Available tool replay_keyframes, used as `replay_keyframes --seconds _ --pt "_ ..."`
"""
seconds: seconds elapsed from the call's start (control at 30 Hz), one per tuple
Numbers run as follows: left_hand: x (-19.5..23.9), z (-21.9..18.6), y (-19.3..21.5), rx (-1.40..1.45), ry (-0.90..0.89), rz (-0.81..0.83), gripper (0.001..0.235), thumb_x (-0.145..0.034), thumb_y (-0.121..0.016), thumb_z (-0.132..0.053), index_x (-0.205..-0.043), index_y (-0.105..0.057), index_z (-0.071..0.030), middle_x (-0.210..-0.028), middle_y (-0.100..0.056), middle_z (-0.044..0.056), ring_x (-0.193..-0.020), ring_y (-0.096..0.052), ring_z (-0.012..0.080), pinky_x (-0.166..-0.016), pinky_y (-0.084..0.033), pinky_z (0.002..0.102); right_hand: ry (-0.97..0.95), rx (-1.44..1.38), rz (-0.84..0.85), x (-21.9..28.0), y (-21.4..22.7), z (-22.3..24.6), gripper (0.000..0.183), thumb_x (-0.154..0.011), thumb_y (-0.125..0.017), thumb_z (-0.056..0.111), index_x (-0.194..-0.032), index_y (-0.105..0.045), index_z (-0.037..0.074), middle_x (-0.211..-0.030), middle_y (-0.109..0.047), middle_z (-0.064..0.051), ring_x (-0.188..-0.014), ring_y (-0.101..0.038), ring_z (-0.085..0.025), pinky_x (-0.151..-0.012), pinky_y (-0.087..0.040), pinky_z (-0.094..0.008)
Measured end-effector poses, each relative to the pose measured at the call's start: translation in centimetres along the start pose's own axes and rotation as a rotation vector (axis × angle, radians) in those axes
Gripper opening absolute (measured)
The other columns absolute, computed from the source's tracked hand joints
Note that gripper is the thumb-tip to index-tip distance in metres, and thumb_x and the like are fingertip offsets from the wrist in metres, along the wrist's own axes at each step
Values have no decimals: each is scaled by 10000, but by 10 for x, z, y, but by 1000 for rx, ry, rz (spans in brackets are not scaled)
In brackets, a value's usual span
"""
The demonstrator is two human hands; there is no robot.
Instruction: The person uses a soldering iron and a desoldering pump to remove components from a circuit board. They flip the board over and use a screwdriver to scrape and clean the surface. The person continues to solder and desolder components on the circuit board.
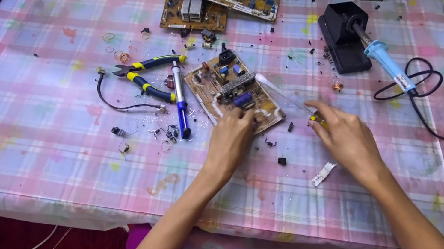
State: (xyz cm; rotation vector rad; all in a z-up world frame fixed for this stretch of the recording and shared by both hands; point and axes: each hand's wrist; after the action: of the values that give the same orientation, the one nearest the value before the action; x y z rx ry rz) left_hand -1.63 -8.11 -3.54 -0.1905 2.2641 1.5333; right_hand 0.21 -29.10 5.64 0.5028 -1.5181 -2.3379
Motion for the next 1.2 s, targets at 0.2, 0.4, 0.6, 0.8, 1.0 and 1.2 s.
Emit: replay_keyframes --seconds 0.2,0.4,0.6,0.8,1.0,1.2 --pt "26 12 3 -101 34 -126 104 -796 -587 -2 -866 -626 -68 -827 -604 124 -779 -621 259 -655 -510 289 -45 114 80 1 -8 30 257 -864 -496 250 -1098 -598 222 -896 -666 -92 -797 -664 -338 -659 -547 -453" --pt "32 6 -12 -315 -6 -270 70 -784 -610 -56 -834 -616 -105 -814 -607 69 -754 -617 214 -634 -507 277 -13 279 62 -2 -20 58 237 -894 -452 262 -1083 -592 227 -869 -635 -80 -718 -672 -347 -622 -560 -448" --pt "28 1 -10 -376 -85 -201 82 -805 -585 -16 -802 -611 -93 -775 -595 72 -750 -642 229 -616 -525 257 201 703 -39 -2 -69 43 466 -811 -429 137 -1266 -471 228 -747 -541 -28 -560 -675 -277 -490 -543 -391" --pt "29 5 -16 -369 -93 -210 68 -814 -583 -10 -810 -592 -77 -785 -587 86 -768 -644 240 -608 -533 253 -6 255 254 -28 -14 72 312 -855 -417 176 -1104 -593 247 -726 -641 -151 -675 -666 -389 -541 -551 -456" --pt "25 2 -10 -387 -76 -258 65 -808 -577 -19 -789 -592 -79 -749 -571 73 -768 -640 231 -564 -532 232 30 13 172 -35 -35 38 255 -874 -462 195 -1034 -633 96 -783 -678 -193 -684 -664 -394 -572 -541 -457" --pt "26 -1 -8 -438 -80 -265 64 -800 -557 -35 -791 -580 -95 -756 -557 53 -783 -630 216 -573 -527 224 98 484 -57 4 -75 42 413 -894 -384 186 -1298 -453 236 -816 -561 -99 -575 -659 -352 -547 -553 -463"
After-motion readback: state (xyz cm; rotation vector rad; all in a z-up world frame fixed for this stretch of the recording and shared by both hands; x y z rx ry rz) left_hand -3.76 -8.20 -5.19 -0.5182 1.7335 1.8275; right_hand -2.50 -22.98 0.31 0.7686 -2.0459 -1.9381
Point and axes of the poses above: each hand's wrist, its own x-axis away from the middle knuckle, its own y-axis out of the back of the hand, z = x × y
